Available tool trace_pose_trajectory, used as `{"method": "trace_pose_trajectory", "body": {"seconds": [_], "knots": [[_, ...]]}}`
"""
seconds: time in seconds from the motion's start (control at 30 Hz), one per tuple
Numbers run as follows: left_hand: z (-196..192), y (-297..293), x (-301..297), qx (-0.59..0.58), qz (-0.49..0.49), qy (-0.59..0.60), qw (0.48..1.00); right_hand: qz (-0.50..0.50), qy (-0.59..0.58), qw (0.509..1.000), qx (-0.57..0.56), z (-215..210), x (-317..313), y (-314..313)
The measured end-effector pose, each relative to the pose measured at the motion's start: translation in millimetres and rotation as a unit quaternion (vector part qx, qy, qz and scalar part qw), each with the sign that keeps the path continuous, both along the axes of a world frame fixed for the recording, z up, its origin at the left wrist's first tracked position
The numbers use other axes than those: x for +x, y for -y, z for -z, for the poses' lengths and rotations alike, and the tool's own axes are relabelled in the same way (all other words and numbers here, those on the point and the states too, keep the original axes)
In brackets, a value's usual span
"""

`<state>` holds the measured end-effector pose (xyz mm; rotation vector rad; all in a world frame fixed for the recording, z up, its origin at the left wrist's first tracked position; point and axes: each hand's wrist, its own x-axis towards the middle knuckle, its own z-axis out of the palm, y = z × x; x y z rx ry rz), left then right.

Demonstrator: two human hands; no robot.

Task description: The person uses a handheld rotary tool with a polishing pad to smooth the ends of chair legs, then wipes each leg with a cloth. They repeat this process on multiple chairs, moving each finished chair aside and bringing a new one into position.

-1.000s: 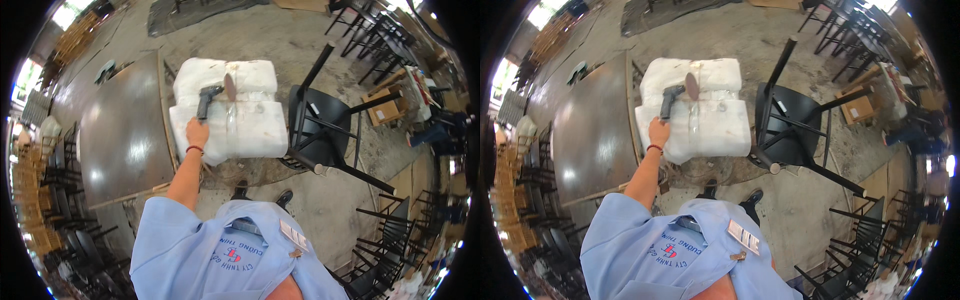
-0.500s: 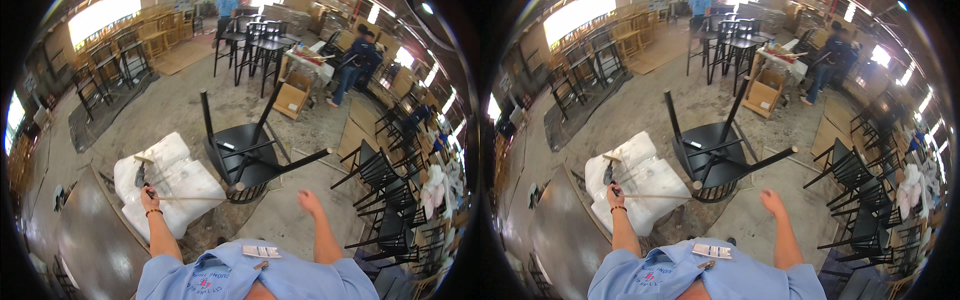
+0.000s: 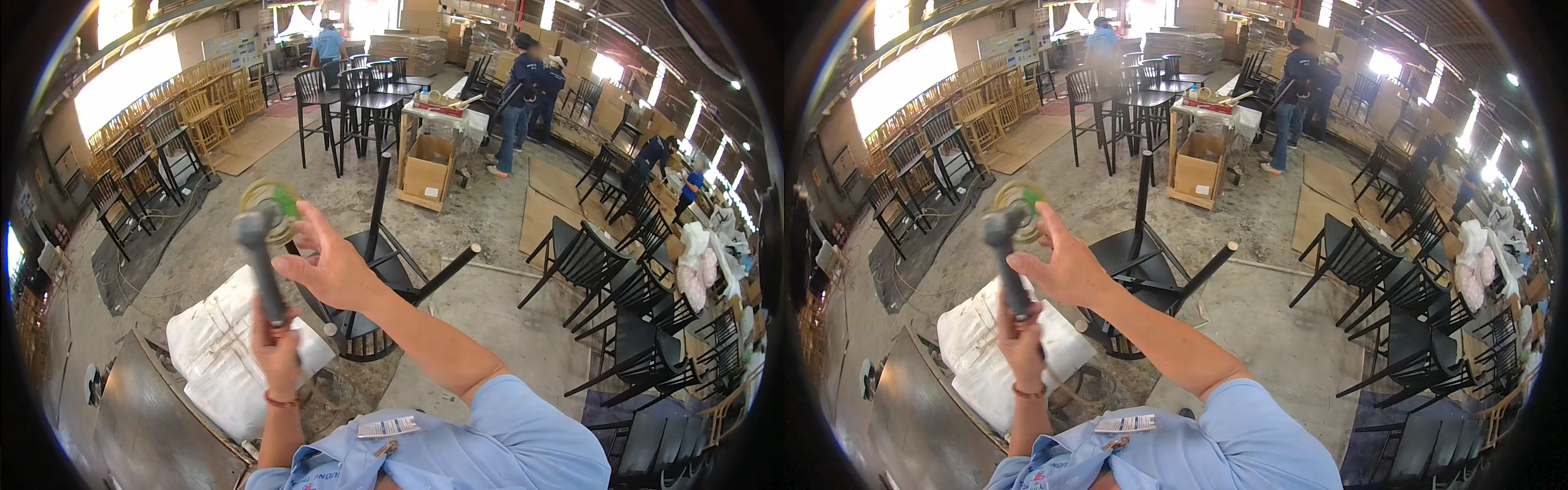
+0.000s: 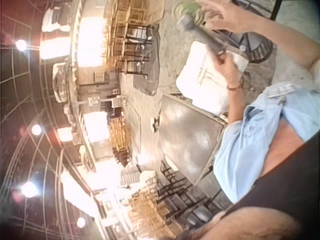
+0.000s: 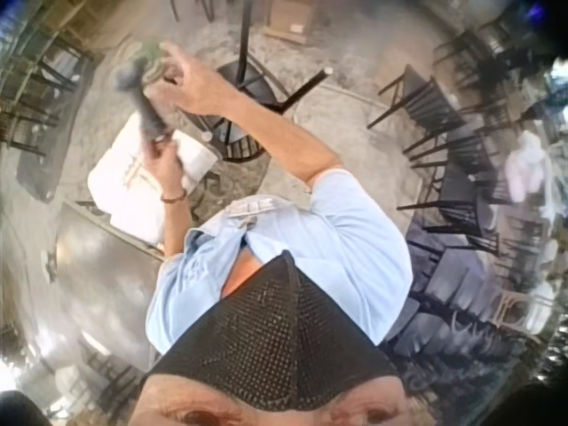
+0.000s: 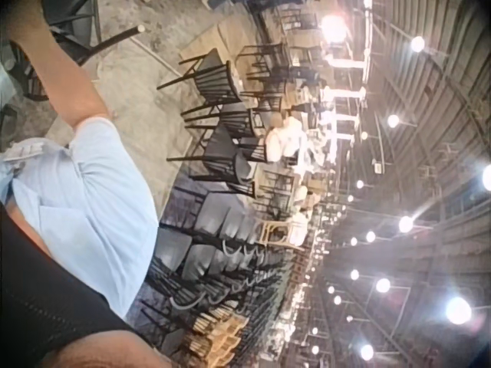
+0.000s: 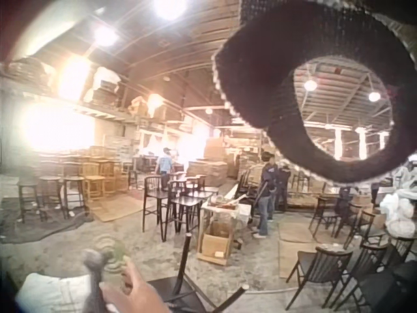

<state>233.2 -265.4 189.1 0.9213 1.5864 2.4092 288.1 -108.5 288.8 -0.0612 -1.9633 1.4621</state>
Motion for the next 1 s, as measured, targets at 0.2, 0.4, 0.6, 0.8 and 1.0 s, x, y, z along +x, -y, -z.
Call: {"method": "trace_pose_trajectory", "body": {"seconds": [0.2,0.4,0.6,0.8,1.0], "knots": [[45.8,-65.2,61.8,-0.086,-0.033,-0.328,0.94,0.053,-0.021,0.97,-0.238,11.3,39.5,-26.4],[62.8,-73.2,94.3,-0.141,0.113,-0.33,0.926,0.123,0.016,0.933,-0.339,40.9,82.6,-36.1],[133.5,-17.9,59.9,-0.251,0.286,-0.262,0.887,0.132,0.164,0.959,-0.188,54.1,136.2,-60.6],[180.9,23.2,11.2,-0.367,-0.012,-0.049,0.929,0.111,0.355,0.928,-0.005,20.5,121.9,-44.5],[162.9,-39.7,-28.8,-0.268,0.084,-0.034,0.959,0.046,0.474,0.853,0.212,11.1,74.3,-17.7]]}}
